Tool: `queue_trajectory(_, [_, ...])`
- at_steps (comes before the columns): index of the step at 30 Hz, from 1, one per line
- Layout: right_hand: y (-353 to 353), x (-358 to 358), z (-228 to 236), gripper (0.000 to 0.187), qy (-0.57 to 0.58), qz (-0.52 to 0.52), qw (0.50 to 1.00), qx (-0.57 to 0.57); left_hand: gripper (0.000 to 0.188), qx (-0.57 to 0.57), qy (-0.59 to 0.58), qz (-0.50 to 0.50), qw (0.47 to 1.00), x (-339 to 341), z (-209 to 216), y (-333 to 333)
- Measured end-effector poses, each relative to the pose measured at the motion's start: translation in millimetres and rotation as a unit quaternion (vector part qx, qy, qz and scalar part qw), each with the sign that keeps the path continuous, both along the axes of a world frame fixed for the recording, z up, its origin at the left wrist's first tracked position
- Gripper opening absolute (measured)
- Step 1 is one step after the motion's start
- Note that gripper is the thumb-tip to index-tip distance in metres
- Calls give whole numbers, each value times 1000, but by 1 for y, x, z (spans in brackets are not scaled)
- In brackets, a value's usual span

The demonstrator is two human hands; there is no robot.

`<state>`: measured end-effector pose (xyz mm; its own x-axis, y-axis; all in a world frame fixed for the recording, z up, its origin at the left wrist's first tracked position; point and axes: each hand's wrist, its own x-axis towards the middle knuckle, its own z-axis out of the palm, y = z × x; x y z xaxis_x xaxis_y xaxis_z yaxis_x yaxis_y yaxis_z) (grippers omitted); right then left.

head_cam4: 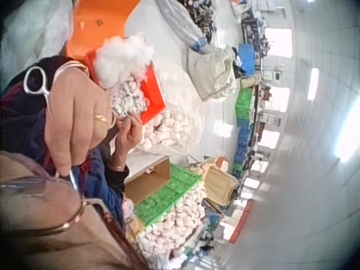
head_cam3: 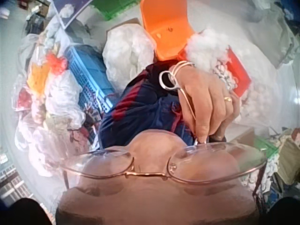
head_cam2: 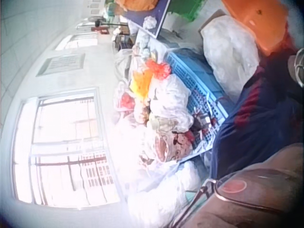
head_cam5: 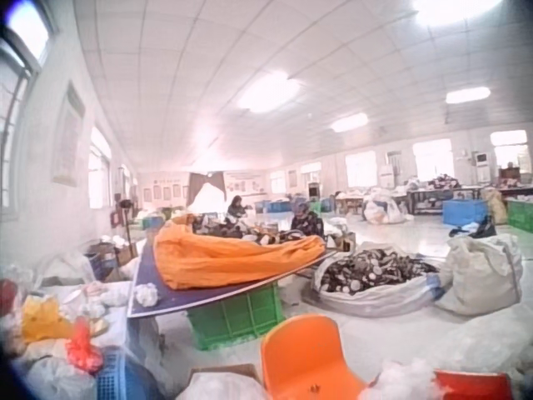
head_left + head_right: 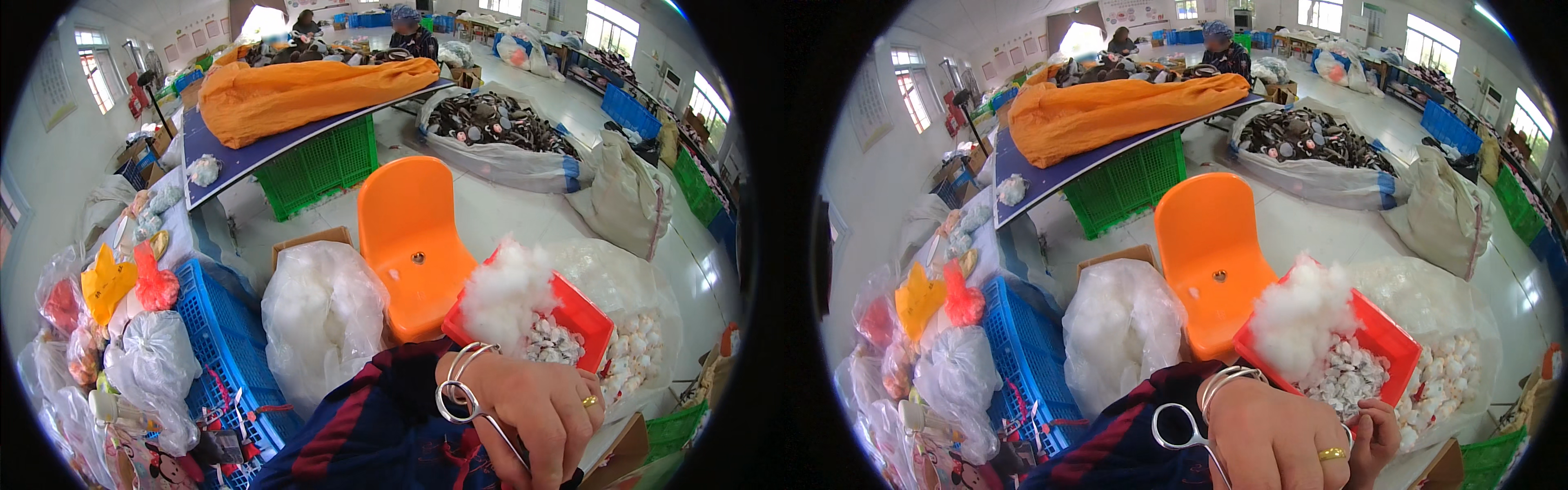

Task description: The person sits at a workstation and repeatedly stuffs small white plush toys with cotton using a pair of scissors. They pick up each toy, insert cotton, and place the finished items into a red tray. The process is repetitive and focused on filling the toys with stuffing.

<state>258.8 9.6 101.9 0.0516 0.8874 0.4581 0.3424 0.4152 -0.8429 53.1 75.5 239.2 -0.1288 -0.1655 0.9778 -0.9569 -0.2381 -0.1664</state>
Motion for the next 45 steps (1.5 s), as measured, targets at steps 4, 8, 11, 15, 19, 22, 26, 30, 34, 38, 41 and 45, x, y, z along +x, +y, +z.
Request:
queue_trajectory(4, [1, 0, 0, 9, 10, -9, 1000, -13, 14, -49, -36, 12, 998, 5, -1, -4])
queue_trajectory(8, [8, 12, -6, 6, -117, 26, 991, 50, 14, -70, 12, 17, 997, -5, 2, -8])
queue_trajectory(11, [17, 21, 11, 6, -285, 66, 948, 128, 14, -67, 0, 6, 998, -1, 0, -10])
queue_trajectory(15, [2, 4, -6, 6, -8, -14, 998, -56, 14, -56, 55, 38, 996, -8, 0, -11])
queue_trajectory(19, [-1, 12, -23, 8, 28, -15, 998, -60, 10, -48, 91, 46, 994, -13, 3, -10])
queue_trajectory(22, [2, 14, -27, 8, 42, -2, 998, -55, 13, -39, 30, 33, 998, -3, 4, -10])
queue_trajectory(26, [-2, 11, -29, 7, 39, 5, 997, -65, 15, -34, -12, 18, 999, 6, 2, -9])
queue_trajectory(30, [-3, 9, -27, 7, 31, 7, 997, -71, 15, -38, -22, 13, 999, 7, 0, -7])
queue_trajectory(34, [-3, 10, -26, 7, 23, 9, 997, -76, 16, -41, -26, 15, 999, 8, -1, -7])
queue_trajectory(38, [-3, 9, -24, 7, 13, 13, 997, -80, 17, -41, -33, 19, 998, 6, -1, -8])
queue_trajectory(41, [-2, 9, -22, 7, 4, 11, 996, -85, 17, -43, -37, 16, 998, 7, -2, -6])
queue_trajectory(45, [-2, 5, -17, 7, -12, 12, 996, -89, 18, -44, -43, 18, 998, 6, -2, -7])
